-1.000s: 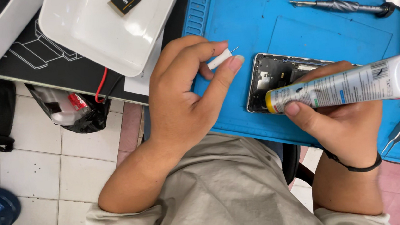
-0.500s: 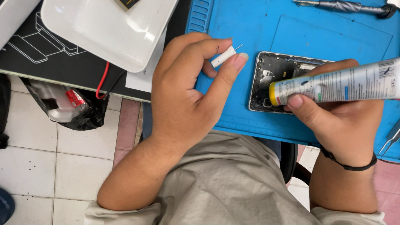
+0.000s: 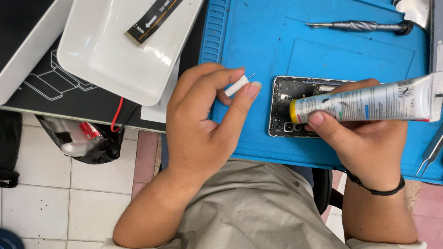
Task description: The person uses a hot air gun to heat the edges of a smartphone back cover, then applies adhesive to the phone frame and back cover. They align and press the back cover onto the phone body to complete the reassembly.
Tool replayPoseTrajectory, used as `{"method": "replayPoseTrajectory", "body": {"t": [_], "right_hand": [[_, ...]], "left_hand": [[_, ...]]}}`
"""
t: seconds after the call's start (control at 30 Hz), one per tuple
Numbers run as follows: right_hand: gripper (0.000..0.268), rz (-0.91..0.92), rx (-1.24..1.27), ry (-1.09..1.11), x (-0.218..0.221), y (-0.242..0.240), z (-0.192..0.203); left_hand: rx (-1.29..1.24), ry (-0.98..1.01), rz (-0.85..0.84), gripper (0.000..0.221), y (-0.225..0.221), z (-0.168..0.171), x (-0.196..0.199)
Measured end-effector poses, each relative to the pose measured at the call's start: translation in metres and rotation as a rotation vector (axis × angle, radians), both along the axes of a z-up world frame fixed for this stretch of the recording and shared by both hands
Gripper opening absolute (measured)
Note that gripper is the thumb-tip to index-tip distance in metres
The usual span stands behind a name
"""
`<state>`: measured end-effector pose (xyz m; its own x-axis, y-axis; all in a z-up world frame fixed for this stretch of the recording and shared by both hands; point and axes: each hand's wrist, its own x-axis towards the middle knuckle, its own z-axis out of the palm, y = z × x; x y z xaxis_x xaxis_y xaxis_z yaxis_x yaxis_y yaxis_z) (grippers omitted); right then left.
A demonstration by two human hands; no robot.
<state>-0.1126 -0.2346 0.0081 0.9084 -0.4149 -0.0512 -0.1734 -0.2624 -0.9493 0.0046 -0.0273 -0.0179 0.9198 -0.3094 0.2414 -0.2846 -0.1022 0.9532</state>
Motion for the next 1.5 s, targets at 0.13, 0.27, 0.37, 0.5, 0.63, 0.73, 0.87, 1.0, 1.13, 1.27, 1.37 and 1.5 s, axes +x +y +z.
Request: {"method": "replayPoseTrajectory", "body": {"t": [0.13, 0.27, 0.37, 0.5, 0.63, 0.73, 0.87, 1.0, 1.13, 1.27, 1.37, 1.5], "right_hand": [[0.028, -0.057, 0.054, 0.005, 0.003, 0.003, 0.001], [0.029, -0.076, 0.08, 0.021, 0.005, 0.006, 0.004], [0.027, -0.108, 0.13, 0.003, 0.01, 0.006, 0.005], [0.03, -0.112, 0.074, 0.018, 0.007, 0.007, 0.004], [0.028, -0.133, 0.112, 0.009, 0.009, 0.008, 0.003], [0.028, -0.127, 0.076, 0.027, 0.008, 0.009, 0.004], [0.026, -0.152, 0.143, 0.014, 0.013, 0.011, 0.006], [0.027, -0.145, 0.14, -0.002, 0.014, 0.013, 0.008], [0.028, -0.167, 0.14, -0.005, 0.016, 0.014, 0.007], [0.029, -0.211, 0.131, 0.005, 0.016, 0.017, 0.006], [0.031, -0.236, 0.132, -0.016, 0.017, 0.018, 0.006], [0.03, -0.25, 0.133, -0.021, 0.019, 0.019, 0.005]], "left_hand": [[-0.013, 0.023, -0.002, 0.022, 0.0, 0.001, 0.0], [-0.006, 0.032, -0.008, 0.022, 0.0, 0.002, 0.0], [-0.006, 0.028, -0.011, 0.022, -0.001, 0.004, 0.003], [0.017, 0.034, -0.026, 0.023, 0.0, 0.004, 0.001], [0.026, 0.037, -0.024, 0.023, 0.0, 0.002, 0.001], [-0.005, 0.031, -0.026, 0.023, 0.0, 0.001, 0.0], [0.017, 0.028, -0.027, 0.023, 0.001, 0.003, 0.002], [0.007, 0.041, -0.034, 0.023, 0.001, 0.005, 0.002], [-0.004, 0.033, -0.026, 0.022, 0.002, 0.003, 0.001], [-0.026, 0.041, -0.027, 0.021, 0.002, 0.002, 0.001], [-0.026, 0.046, -0.029, 0.021, 0.002, 0.002, 0.001], [-0.036, 0.054, -0.034, 0.021, 0.003, 0.002, 0.002]]}}
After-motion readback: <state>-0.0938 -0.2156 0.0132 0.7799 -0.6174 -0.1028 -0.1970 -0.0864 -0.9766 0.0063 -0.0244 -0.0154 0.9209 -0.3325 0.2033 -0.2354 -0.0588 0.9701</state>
